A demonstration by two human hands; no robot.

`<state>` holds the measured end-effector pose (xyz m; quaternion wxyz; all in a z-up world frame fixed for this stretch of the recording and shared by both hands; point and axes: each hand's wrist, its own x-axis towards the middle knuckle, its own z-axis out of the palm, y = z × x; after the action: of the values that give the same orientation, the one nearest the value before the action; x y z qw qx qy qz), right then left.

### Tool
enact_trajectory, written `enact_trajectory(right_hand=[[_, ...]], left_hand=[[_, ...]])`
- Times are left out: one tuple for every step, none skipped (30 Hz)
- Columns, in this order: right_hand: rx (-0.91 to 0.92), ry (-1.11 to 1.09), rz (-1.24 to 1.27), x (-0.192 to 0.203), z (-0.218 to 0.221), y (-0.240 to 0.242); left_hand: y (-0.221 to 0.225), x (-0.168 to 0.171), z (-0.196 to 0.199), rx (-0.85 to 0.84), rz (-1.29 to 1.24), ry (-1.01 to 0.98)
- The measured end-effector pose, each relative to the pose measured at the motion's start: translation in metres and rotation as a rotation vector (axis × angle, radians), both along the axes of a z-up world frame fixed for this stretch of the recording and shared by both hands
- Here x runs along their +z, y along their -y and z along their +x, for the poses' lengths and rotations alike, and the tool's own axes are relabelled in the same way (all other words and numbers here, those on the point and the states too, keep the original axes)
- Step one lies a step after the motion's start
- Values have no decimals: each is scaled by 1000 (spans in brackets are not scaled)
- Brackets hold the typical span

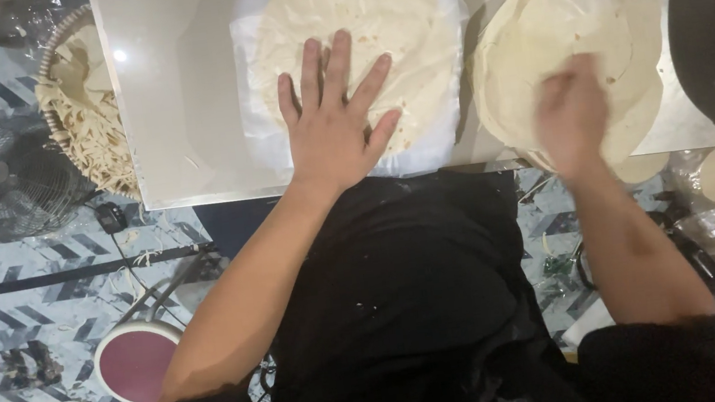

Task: The person is separating and stacking flatbreads by hand on a table, using a plastic sheet to move individual pieces between piles.

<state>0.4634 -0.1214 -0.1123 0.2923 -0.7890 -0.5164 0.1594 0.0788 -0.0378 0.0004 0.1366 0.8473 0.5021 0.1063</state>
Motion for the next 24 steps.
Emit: enact_trajectory(right_hand=[[0, 1, 0, -15, 50, -2], [70, 18, 12, -32, 95, 1], [140, 34, 25, -51, 134, 13], [211, 50, 38, -48, 166, 25], [282, 67, 53, -47, 196, 25], [353, 84, 67, -47, 223, 14], [421, 102, 81, -31, 237, 19], [489, 120, 94, -12, 254, 24], [557, 140, 108, 10, 276, 31], [624, 161, 121, 62, 242, 46], [695, 181, 136, 118, 192, 47], [766, 200, 151, 184, 128, 32], [841, 214, 168, 224, 66, 14], [915, 228, 186, 272, 5, 8], [993, 239, 203, 325, -50, 14], [1070, 250, 220, 317, -48, 12], [1146, 265, 243, 308, -48, 10], [1222, 280, 266, 299, -51, 8], [1228, 279, 270, 267, -41, 6], [900, 102, 95, 235, -31, 3], [565, -75, -84, 205, -20, 4], [571, -80, -94, 205, -31, -14], [735, -90, 174, 204, -43, -32], [887, -102, 449, 203, -56, -49]], left_hand=[[0, -1, 0, 0, 0, 1], [0, -2, 0, -5, 0, 1], [-1, -4, -1, -8, 1, -1], [-1, -3, -1, -6, 2, -3], [-2, -2, 0, -11, -21, -10], [-3, -1, 1, -16, -43, -18], [-5, 7, 1, -16, -42, -18], [-7, 15, 2, -20, -120, -32], [-10, 23, 3, -25, -197, -44], [-11, 34, 11, -26, -196, -41], [-13, 45, 18, -1, -255, -50], [-15, 56, 24, 24, -314, -59], [-6, 66, 23, 31, -313, -62], [3, 76, 21, -61, -333, 280], [13, 87, 20, -152, -346, 621], [17, 87, 11, -142, -345, 618], [20, 86, 2, -179, -620, 752], [22, 85, -7, -222, -896, 883], [16, 92, -15, -217, -891, 883], [9, 98, -22, -110, -867, 865], [7, 105, -30, 2, -852, 847], [1, 104, -37, 14, -859, 848], [-4, 102, -46, 101, -802, 753], [-10, 101, -54, 186, -745, 656]])
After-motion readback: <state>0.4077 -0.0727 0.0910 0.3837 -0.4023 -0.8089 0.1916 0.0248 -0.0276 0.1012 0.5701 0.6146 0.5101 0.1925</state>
